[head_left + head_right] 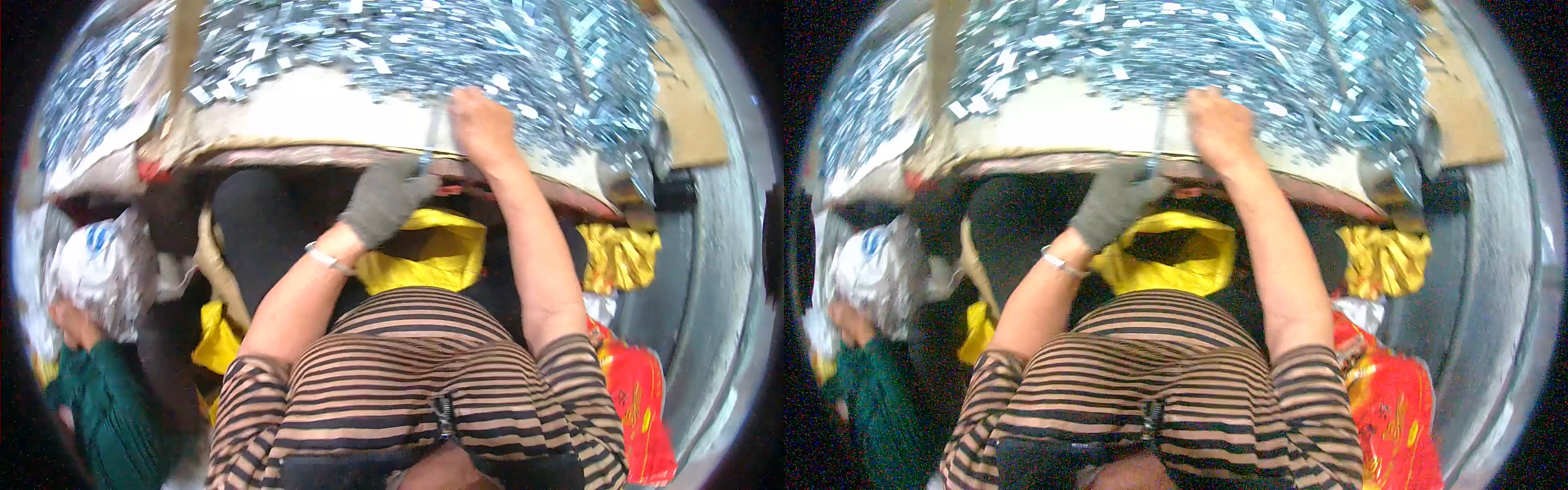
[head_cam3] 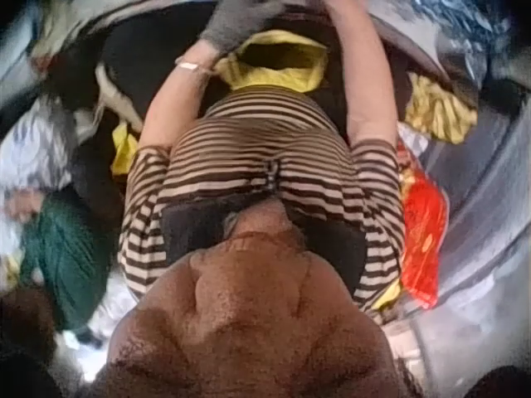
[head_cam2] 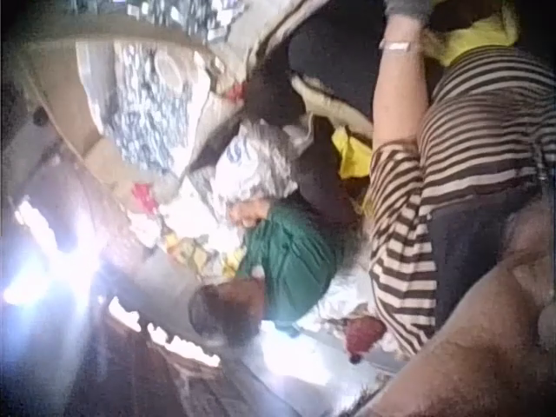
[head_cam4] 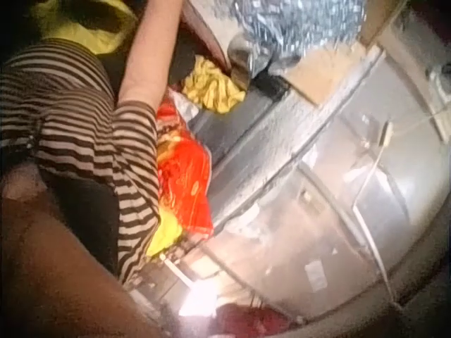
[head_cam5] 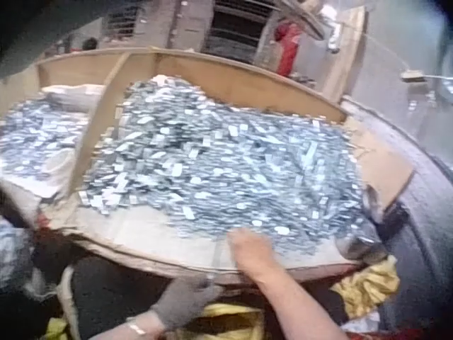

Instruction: Screw metal nuts onto long bolts to prepare them for storage or shipment.

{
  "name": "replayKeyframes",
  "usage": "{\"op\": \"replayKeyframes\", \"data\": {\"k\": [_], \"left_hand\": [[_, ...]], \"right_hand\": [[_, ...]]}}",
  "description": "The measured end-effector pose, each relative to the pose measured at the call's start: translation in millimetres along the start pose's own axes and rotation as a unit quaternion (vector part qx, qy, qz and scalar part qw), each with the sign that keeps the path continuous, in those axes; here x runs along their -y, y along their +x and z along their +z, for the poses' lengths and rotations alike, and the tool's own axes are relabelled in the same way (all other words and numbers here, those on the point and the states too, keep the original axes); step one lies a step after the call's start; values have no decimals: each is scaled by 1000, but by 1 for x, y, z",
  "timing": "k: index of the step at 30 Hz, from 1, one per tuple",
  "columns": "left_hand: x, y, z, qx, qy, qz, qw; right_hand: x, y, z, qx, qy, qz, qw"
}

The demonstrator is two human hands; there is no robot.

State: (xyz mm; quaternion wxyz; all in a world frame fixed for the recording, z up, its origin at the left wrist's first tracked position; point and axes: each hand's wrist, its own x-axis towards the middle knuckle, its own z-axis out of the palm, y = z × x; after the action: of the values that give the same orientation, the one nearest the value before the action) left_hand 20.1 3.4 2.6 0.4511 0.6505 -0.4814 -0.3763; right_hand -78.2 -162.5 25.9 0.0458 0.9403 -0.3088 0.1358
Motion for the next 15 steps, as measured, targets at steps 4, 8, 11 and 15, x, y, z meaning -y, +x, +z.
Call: {"op": "replayKeyframes", "data": {"k": [4, 8, 11, 15], "left_hand": [[-18, 1, 5, 20, 115, 29, 993], [-19, -6, 14, 31, 196, 0, 980], [-17, -9, 22, 27, 152, 36, 987], [-11, -5, 24, 68, 89, 69, 991]], "right_hand": [[-37, -13, -2, -113, 134, 20, 984], [-20, -28, -48, -11, 601, 247, 760], [-29, -41, -46, 23, 665, 190, 722], [-22, -47, -40, -48, 654, 163, 738]]}}
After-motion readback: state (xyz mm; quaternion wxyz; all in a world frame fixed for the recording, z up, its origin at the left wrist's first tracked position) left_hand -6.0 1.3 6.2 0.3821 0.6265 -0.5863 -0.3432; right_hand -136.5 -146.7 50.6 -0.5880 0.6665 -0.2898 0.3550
